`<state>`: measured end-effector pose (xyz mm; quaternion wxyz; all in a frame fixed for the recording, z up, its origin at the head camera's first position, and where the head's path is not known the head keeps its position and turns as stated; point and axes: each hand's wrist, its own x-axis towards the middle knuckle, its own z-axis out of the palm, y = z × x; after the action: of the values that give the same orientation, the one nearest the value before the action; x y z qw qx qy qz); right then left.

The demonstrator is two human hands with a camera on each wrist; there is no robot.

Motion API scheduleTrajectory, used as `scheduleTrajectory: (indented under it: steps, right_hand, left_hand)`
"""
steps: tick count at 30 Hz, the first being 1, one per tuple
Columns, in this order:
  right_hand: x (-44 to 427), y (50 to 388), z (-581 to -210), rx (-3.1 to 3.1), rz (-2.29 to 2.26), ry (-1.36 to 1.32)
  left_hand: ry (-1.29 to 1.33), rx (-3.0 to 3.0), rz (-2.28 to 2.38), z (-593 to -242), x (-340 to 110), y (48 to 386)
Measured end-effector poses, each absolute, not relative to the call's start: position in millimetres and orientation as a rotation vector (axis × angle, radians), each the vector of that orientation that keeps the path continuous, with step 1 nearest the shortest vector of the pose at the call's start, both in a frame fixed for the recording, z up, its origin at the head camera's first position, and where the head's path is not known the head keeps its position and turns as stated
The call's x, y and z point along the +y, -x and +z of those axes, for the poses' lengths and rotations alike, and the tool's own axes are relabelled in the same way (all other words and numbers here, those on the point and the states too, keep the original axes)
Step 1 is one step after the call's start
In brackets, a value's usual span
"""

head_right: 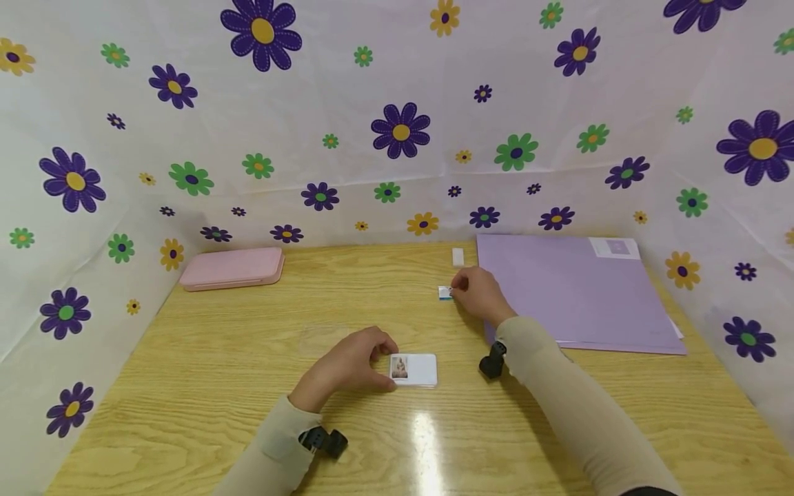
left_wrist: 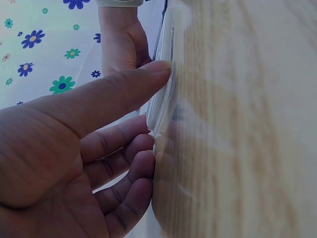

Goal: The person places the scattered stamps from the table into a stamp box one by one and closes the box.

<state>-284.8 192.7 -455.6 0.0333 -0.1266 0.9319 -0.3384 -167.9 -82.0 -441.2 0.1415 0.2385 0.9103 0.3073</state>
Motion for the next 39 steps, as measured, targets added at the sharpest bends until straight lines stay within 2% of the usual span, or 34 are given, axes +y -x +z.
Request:
scheduleTrajectory:
  steps: [21, 39]
  right_hand:
    - [195, 267, -446, 2.753, -1.239, 0.322]
    - [189, 241, -437, 2.679, -1.310, 0.447]
  left_hand:
    - [-0.684, 2.635, 0.874, -443, -81, 168]
    - [-0.655, 2.633, 0.879, -441, -81, 168]
